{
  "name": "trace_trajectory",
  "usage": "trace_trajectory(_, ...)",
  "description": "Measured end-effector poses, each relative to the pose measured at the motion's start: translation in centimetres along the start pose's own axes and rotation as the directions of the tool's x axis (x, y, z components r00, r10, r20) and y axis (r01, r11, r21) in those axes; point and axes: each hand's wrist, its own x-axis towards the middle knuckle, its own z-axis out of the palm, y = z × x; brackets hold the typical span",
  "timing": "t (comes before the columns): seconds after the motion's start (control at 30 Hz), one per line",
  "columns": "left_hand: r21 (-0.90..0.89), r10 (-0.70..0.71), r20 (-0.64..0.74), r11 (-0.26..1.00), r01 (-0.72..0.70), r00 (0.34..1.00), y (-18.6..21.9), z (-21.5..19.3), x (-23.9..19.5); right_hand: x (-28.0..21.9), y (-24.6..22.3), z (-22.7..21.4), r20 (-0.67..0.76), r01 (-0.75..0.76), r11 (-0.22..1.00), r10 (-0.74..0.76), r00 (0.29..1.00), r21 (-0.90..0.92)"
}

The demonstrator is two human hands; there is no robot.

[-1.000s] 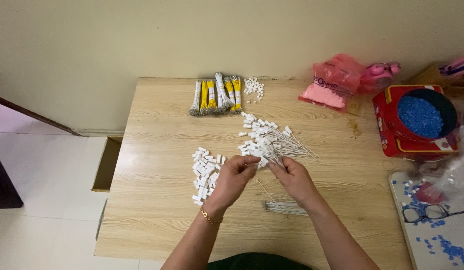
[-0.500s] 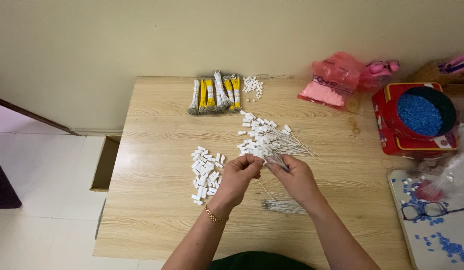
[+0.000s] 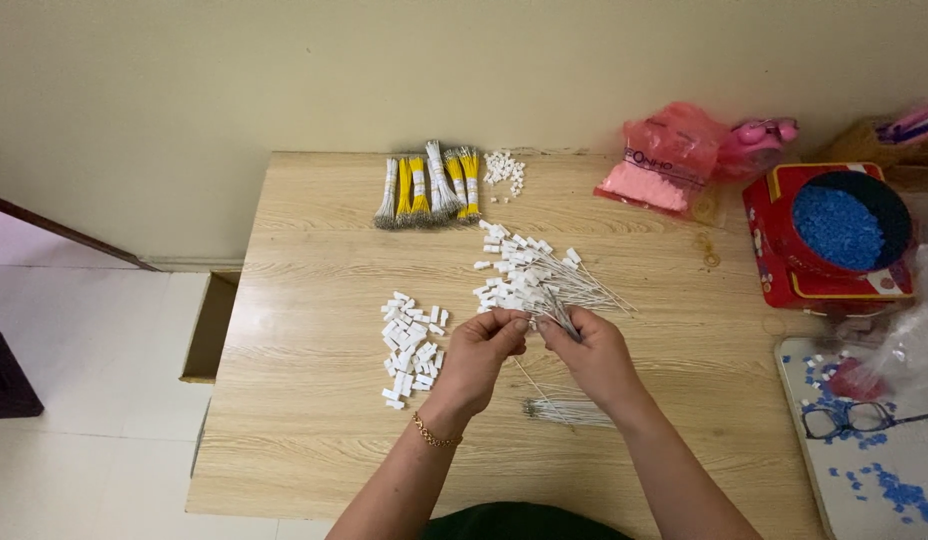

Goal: Manually attaching small white plastic connectors to thin metal wires at a workbench.

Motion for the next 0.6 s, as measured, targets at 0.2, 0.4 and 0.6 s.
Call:
trace_trajectory(0.2,-0.003,-0.008,0.000,1.000,0.008,1.000,0.0,0.1,-0.3,-0.7,-1.9,-0.2,0.016,-0.057,0.997,0.057,0.998,0.044)
trace_trajectory(0.4,-0.078,0.028,0.038,0.997,-0.024,0.999,0.2,-0.4,-0.4,-0.9,-1.7,-0.4,-0.005,-0.037,0.998,0.037,0.999,0.044)
trace_trajectory(0.6,-0.260,0.034,0.076,0.966,-0.013,0.997,-0.6,-1.2,0.3,-0.6,-2.1,-0.8,0.008,-0.042,0.997,0.041,0.999,0.064)
